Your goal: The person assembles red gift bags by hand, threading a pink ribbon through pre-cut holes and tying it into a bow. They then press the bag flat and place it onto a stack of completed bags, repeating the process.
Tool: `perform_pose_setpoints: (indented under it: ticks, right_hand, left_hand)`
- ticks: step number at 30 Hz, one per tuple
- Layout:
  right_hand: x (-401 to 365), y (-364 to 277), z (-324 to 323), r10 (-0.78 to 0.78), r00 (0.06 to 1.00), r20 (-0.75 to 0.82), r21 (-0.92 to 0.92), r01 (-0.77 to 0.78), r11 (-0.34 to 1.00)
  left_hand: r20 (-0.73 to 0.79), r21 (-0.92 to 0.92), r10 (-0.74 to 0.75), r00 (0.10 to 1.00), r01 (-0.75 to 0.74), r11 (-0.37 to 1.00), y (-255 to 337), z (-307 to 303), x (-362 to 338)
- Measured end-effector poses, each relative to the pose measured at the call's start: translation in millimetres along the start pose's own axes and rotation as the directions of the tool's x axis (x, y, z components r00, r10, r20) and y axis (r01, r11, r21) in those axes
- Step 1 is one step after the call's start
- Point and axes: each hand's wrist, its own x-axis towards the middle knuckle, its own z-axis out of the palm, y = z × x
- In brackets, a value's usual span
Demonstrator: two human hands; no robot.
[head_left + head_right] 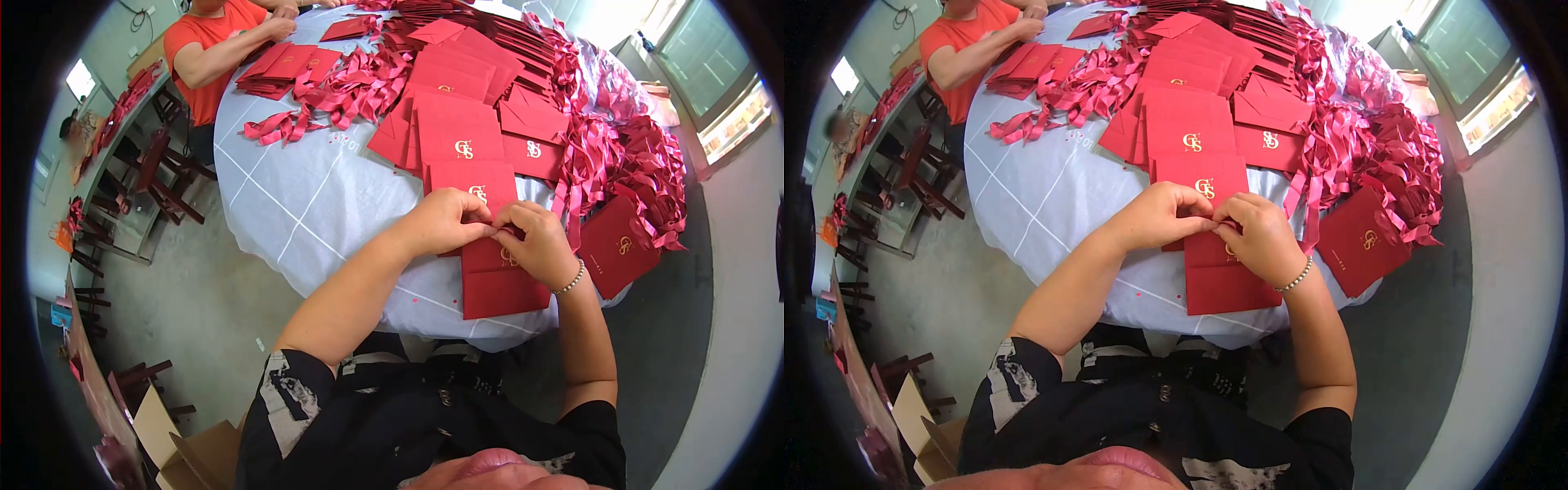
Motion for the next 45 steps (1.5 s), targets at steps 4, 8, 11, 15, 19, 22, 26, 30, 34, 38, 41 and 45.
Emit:
perform_pose_setpoints:
  ticks: [4, 8, 11, 15, 19, 22, 26, 30, 34, 38, 41, 45]
  right_hand:
    - [0.3, -7.2, -3.7, 0.108, 0.993, 0.044, 0.107, -0.112, 0.988]
    - [2.3, -8.6, -9.1, 0.061, 0.993, 0.104, 0.048, -0.066, 0.997]
    - [3.8, -10.1, -12.5, 0.024, 0.991, 0.134, 0.043, -0.030, 0.999]
    - [4.8, -9.6, -11.0, 0.003, 0.992, 0.123, 0.067, -0.011, 0.998]
    - [6.7, -9.3, -8.6, -0.007, 0.992, 0.127, 0.079, -0.003, 0.997]
    - [8.9, -6.4, -13.3, 0.120, 0.977, 0.178, 0.309, -0.171, 0.936]
    - [16.7, 13.1, -26.5, 0.338, 0.862, 0.376, 0.468, -0.492, 0.734]
    - [27.5, 24.2, -31.8, 0.226, 0.770, 0.597, 0.355, -0.507, 0.786]
    - [41.0, 20.1, -31.7, 0.280, 0.710, 0.646, 0.430, -0.641, 0.636]
    - [42.2, 29.2, -18.3, 0.290, 0.789, 0.542, 0.449, -0.564, 0.693]
    - [47.5, 40.6, -20.0, 0.438, 0.849, 0.295, 0.387, -0.525, 0.758]
    - [52.6, 44.2, -3.2, 0.339, 0.929, -0.147, 0.549, -0.208, 0.809]
  left_hand:
    - [0.036, -0.010, -0.052, 0.998, 0.052, 0.999, 5.2, -0.7, -1.7]
    - [0.023, -0.004, 0.021, 1.000, -0.021, 1.000, 1.9, 1.7, -1.4]
    - [0.015, 0.001, 0.024, 1.000, -0.024, 1.000, 6.6, 2.1, -3.4]
    - [-0.014, 0.046, 0.078, 0.997, -0.077, 0.996, 0.1, 5.6, -0.3]
    - [-0.020, 0.044, 0.021, 1.000, -0.020, 0.999, 4.8, 6.8, -4.0]
    - [-0.095, 0.111, 0.264, 0.960, -0.253, 0.961, -11.1, 13.9, 2.2]
    - [-0.102, 0.472, 0.593, 0.798, -0.486, 0.736, 6.6, 18.3, -4.0]
    - [-0.012, 0.644, 0.784, 0.621, -0.595, 0.481, 12.7, 22.1, -5.9]
    - [-0.003, 0.699, 0.817, 0.577, -0.583, 0.414, 14.9, 20.7, -8.1]
    - [-0.045, 0.663, 0.774, 0.631, -0.561, 0.496, 12.3, 18.7, -8.7]
    - [-0.121, 0.578, 0.595, 0.795, -0.431, 0.693, 6.0, 10.7, -5.8]
    - [-0.216, 0.493, 0.507, 0.834, -0.355, 0.794, -1.2, 2.2, -1.6]
